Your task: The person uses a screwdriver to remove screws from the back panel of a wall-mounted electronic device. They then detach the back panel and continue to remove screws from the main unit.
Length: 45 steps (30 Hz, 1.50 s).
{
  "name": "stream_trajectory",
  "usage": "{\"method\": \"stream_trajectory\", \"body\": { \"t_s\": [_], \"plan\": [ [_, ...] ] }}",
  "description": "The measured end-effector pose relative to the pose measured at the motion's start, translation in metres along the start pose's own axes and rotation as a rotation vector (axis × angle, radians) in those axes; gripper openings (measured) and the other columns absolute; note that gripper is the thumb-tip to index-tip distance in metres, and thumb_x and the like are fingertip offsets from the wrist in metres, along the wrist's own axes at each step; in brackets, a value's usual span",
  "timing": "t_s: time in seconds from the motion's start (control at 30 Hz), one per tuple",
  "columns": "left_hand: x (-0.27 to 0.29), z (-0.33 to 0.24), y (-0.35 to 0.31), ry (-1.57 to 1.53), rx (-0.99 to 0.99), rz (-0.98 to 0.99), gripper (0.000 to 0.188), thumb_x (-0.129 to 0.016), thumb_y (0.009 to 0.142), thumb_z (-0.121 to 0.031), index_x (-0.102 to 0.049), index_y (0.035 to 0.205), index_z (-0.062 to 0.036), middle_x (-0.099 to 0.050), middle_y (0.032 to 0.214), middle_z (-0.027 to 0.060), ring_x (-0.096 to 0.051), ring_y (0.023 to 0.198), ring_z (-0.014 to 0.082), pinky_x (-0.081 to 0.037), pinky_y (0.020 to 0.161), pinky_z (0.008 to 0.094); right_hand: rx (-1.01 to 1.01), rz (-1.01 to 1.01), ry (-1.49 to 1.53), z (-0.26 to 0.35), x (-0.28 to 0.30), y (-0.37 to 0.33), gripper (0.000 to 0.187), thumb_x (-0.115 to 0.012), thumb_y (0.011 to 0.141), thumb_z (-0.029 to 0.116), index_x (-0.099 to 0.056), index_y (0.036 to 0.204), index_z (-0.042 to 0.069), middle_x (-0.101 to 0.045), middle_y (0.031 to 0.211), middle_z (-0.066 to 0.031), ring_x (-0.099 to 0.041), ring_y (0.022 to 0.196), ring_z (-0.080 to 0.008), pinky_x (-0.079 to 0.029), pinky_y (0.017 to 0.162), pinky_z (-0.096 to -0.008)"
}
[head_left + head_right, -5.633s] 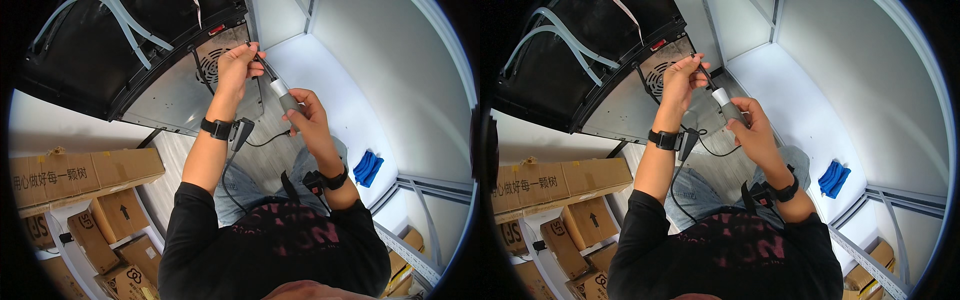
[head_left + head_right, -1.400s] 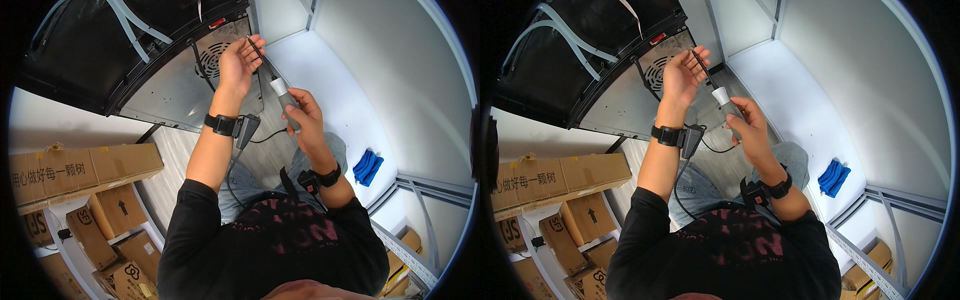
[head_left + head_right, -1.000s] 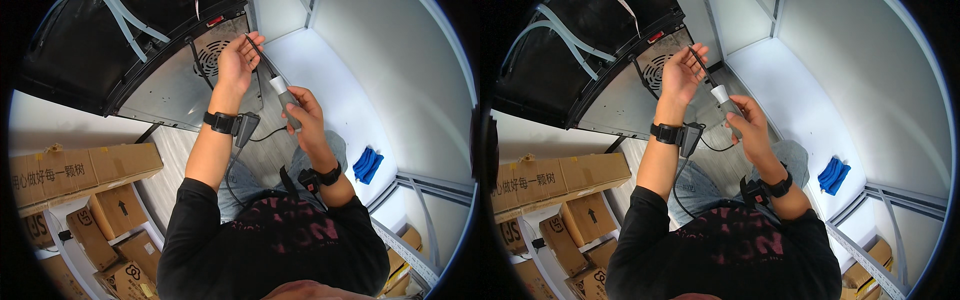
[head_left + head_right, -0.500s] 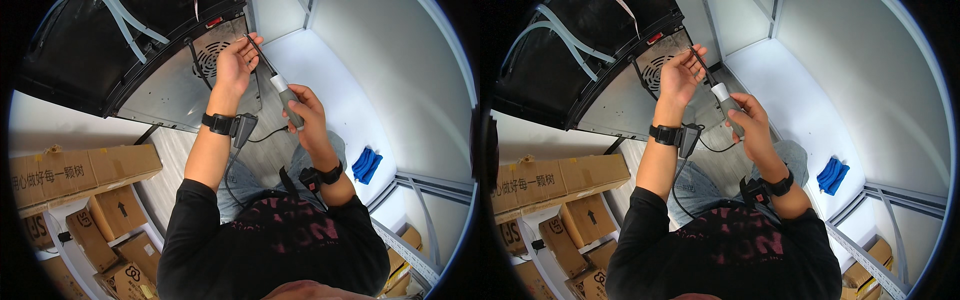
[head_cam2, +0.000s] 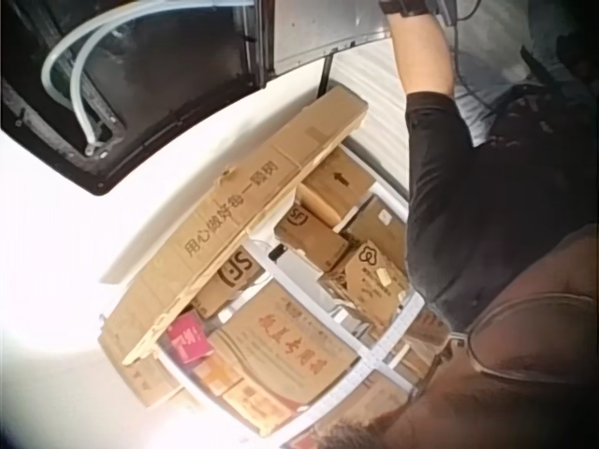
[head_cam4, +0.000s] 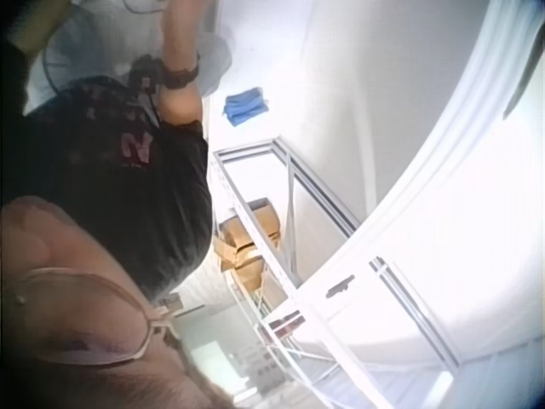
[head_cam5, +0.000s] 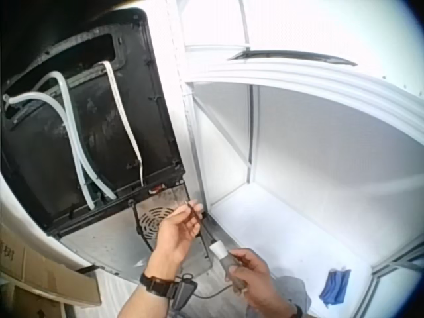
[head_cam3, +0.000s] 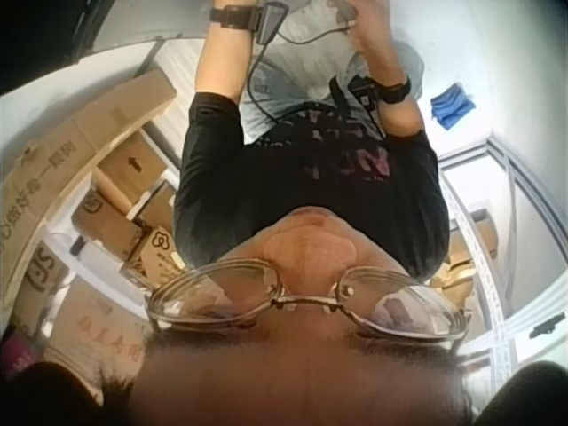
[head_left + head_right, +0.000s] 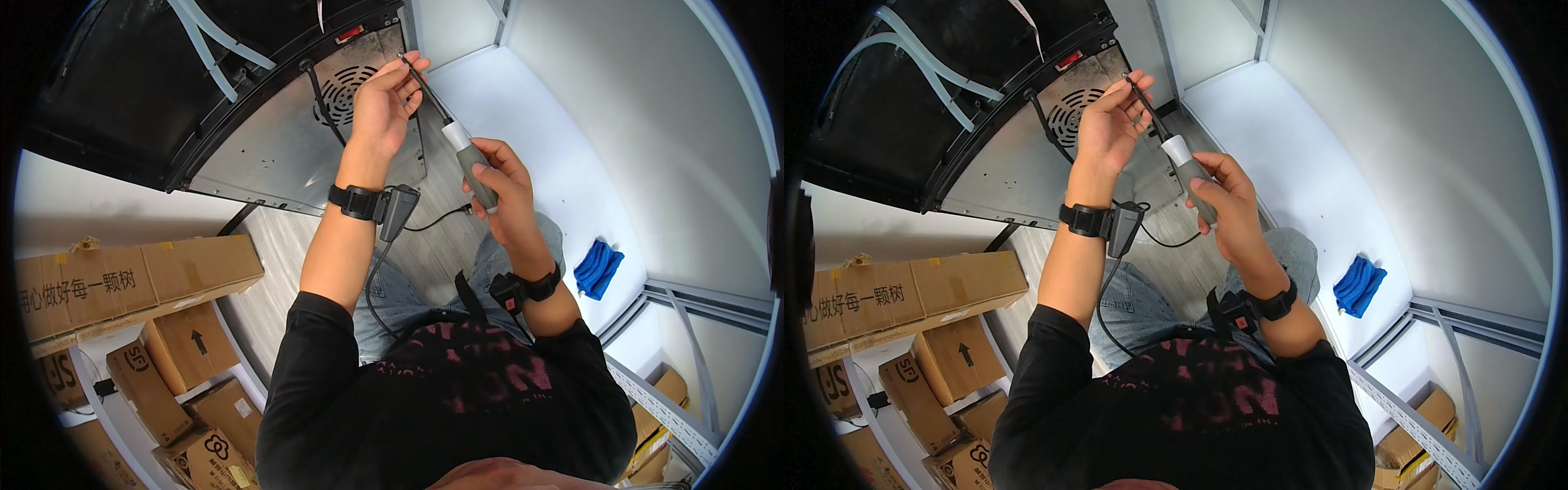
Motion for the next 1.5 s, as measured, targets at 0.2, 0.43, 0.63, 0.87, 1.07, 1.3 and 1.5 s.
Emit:
{"method": "stream_trajectory", "body": {
  "t_s": [0.2, 0.43, 0.63, 0.87, 1.07, 1.3, 1.5],
  "plan": [
    [0.0, -0.001, -0.002, 0.015, -0.004, -0.008, 0.029, -0.048, 0.091, -0.016, -0.057, 0.115, -0.0031, -0.066, 0.103, 0.0066, -0.058, 0.085, 0.0133, -0.044, 0.074, 0.0268, -0.025, -0.007, 0.026, 0.0, -0.002, 0.0, 0.034, -0.051, 0.085, 0.008, -0.05, 0.117, 0.0, -0.054, 0.099, -0.0092, -0.056, 0.071, -0.012, -0.038, 0.04, -0.0204],
    [-0.003, -0.004, -0.003, -0.025, 0.024, -0.008, 0.029, -0.047, 0.091, -0.017, -0.057, 0.114, -0.0014, -0.066, 0.103, 0.0078, -0.059, 0.082, 0.0135, -0.045, 0.073, 0.027, 0.18, -0.062, -0.343, 0.007, 0.0, -0.001, 0.035, -0.058, 0.081, 0.006, -0.052, 0.116, 0.003, -0.053, 0.104, -0.0081, -0.054, 0.076, -0.0114, -0.043, 0.055, -0.0231],
    [0.0, -0.003, 0.0, -0.01, -0.003, -0.011, 0.026, -0.048, 0.091, -0.009, -0.057, 0.113, 0.0019, -0.066, 0.094, 0.0076, -0.057, 0.07, 0.0093, -0.049, 0.064, 0.0227, 0.088, -0.011, -0.337, 0.008, 0.0, -0.001, 0.042, -0.06, 0.079, 0.004, -0.05, 0.12, 0.001, -0.057, 0.097, -0.0073, -0.054, 0.079, -0.013, -0.045, 0.068, -0.0273],
    [-0.006, -0.009, -0.005, 0.021, -0.019, -0.033, 0.027, -0.045, 0.092, -0.006, -0.055, 0.114, 0.0048, -0.065, 0.094, 0.008, -0.058, 0.072, 0.0101, -0.05, 0.065, 0.0202, -0.243, 0.135, 0.228, 0.005, -0.009, -0.003, 0.046, -0.06, 0.081, 0.006, -0.046, 0.123, -0.004, -0.059, 0.094, -0.0092, -0.056, 0.08, -0.0132, -0.05, 0.059, -0.0277],
    [-0.004, -0.01, -0.003, -0.002, -0.003, -0.004, 0.028, -0.041, 0.093, -0.01, -0.056, 0.109, 0.007, -0.065, 0.094, 0.0127, -0.06, 0.075, 0.0151, -0.049, 0.066, 0.0238, -0.075, 0.086, -0.101, 0.006, -0.013, -0.004, 0.05, -0.062, 0.079, 0.005, -0.045, 0.124, -0.005, -0.056, 0.1, -0.0077, -0.056, 0.085, -0.0146, -0.051, 0.06, -0.0278],
    [-0.002, -0.009, 0.002, -0.072, 0.012, -0.005, 0.035, -0.037, 0.095, -0.02, -0.057, 0.106, 0.0072, -0.065, 0.092, 0.014, -0.061, 0.075, 0.0177, -0.048, 0.064, 0.025, -0.29, 0.212, 0.253, 0.01, -0.012, 0.002, 0.049, -0.059, 0.081, 0.005, -0.042, 0.126, -0.003, -0.056, 0.101, -0.0112, -0.057, 0.087, -0.0159, -0.053, 0.059, -0.027],
    [-0.002, -0.008, 0.002, -0.059, 0.018, -0.007, 0.036, -0.037, 0.094, -0.019, -0.057, 0.107, 0.0079, -0.066, 0.092, 0.0132, -0.062, 0.074, 0.0181, -0.05, 0.064, 0.0244, -0.143, 0.091, -0.002, 0.002, -0.019, 0.0, 0.049, -0.062, 0.079, 0.004, -0.044, 0.124, -0.003, -0.056, 0.099, -0.0092, -0.057, 0.083, -0.0157, -0.053, 0.06, -0.0266]
  ]
}}
Point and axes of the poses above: each hand's wrist, its own y-axis towards the middle knuckle, its own x-axis out of the back of the hand, z = x × y, the point moved 5 cm from there along y, towards the middle knuckle
